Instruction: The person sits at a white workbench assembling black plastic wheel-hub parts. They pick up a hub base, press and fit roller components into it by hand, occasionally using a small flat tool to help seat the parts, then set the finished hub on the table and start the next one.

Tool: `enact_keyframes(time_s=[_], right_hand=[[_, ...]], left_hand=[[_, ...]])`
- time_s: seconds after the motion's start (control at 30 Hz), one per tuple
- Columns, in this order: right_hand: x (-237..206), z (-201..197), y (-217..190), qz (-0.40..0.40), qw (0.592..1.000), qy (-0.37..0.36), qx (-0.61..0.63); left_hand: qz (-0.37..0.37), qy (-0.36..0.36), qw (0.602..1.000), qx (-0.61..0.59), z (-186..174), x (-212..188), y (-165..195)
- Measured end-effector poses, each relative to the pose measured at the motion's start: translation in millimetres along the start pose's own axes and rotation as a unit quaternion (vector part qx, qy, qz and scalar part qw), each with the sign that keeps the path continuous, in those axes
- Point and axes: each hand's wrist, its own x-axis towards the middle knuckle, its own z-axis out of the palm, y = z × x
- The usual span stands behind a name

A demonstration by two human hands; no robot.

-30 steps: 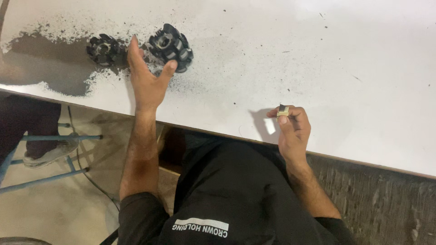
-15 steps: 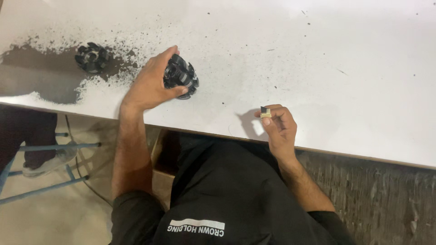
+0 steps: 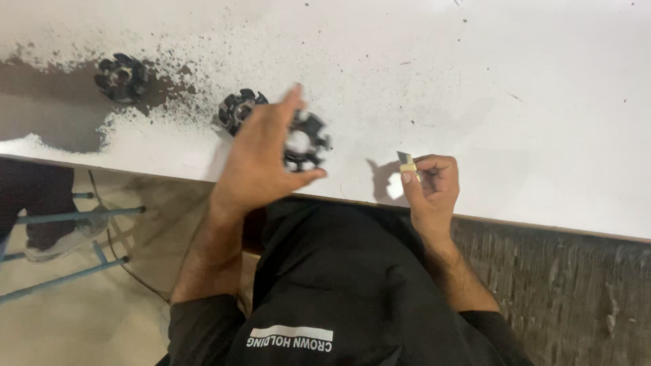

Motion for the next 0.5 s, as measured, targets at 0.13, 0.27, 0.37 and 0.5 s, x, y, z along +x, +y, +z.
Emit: enact_keyframes(time_s=[0.13, 0.27, 0.37, 0.5], right_hand=[[2.3, -12.1, 3.7, -0.019, 0.999, 0.006, -0.028], [1.0, -17.2, 7.6, 0.005, 0.998, 0.009, -0.061], [-2.4, -15.9, 7.6, -0.015, 0.995, 0.000, -0.100], [-0.1, -8.8, 2.7, -0.014, 0.989, -0.024, -0.145]], left_hand=[[0.084, -0.040, 0.996, 0.005, 66.1, 2.9, 17.4], [0.055, -0.068, 0.996, -0.015, 83.0, 4.4, 15.1], [0.094, -0.006, 0.993, -0.069, 76.4, 2.8, 16.4], [0.088, 0.013, 0.995, -0.041, 72.2, -0.4, 22.3]])
